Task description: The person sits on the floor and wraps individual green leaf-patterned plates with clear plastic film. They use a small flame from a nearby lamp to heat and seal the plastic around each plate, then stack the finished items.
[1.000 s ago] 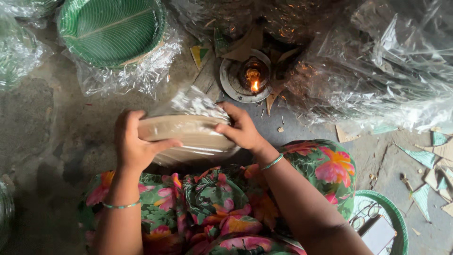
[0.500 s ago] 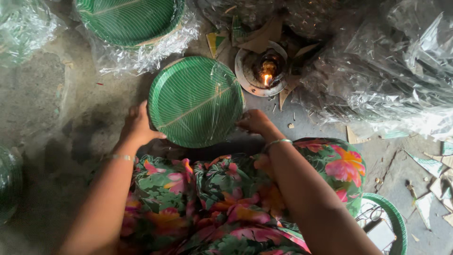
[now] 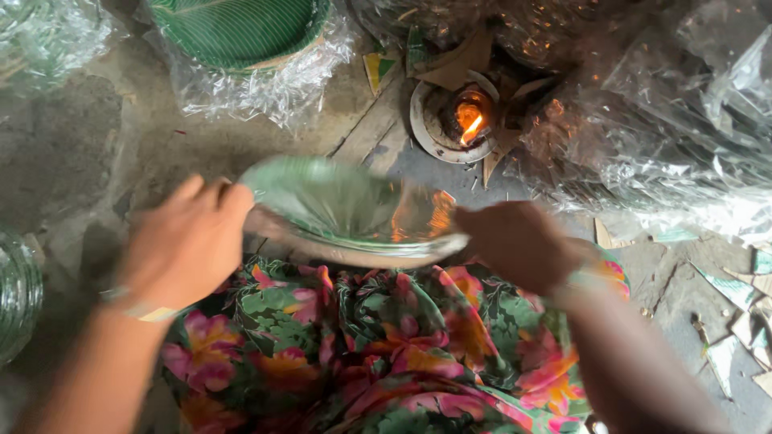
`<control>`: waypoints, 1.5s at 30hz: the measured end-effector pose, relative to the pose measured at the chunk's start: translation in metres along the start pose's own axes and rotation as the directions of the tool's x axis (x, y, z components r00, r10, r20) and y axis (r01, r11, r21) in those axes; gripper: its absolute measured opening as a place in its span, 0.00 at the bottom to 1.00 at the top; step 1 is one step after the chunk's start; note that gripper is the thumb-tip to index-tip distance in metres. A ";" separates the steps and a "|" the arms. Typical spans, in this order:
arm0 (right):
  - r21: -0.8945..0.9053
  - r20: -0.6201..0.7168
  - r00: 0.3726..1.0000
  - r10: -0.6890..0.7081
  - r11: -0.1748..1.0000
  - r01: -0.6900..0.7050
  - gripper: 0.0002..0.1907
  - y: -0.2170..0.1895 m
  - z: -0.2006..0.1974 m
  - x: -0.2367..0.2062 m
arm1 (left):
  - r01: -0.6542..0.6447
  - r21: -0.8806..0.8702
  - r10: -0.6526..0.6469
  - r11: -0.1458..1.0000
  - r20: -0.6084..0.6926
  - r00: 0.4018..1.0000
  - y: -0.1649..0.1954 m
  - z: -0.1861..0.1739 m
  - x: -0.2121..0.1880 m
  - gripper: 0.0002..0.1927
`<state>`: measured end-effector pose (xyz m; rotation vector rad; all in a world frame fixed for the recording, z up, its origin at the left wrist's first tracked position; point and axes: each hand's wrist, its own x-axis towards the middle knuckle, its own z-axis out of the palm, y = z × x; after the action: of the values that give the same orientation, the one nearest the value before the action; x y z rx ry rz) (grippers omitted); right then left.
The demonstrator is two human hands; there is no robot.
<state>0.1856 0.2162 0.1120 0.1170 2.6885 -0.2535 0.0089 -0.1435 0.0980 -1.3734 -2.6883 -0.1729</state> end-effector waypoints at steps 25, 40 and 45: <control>0.866 -0.492 0.562 0.665 0.306 0.396 0.06 0.023 0.110 0.139 | 0.598 -0.529 -0.698 0.602 0.015 0.716 -0.005 0.212 0.122 0.13; 0.877 -0.087 0.536 0.840 -0.190 0.441 0.14 0.075 0.123 0.157 | 0.419 -0.618 -0.543 0.666 -0.016 0.840 0.032 0.238 0.118 0.14; 0.879 -0.156 0.837 0.524 -0.312 0.360 0.11 0.078 0.123 0.146 | 0.389 -0.664 -0.629 0.639 -0.159 0.761 0.014 0.235 0.113 0.09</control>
<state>0.1147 0.2750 -0.0722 1.0664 1.7302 -2.8541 -0.0584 -0.0086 -0.1154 -0.4632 -2.6773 -1.3044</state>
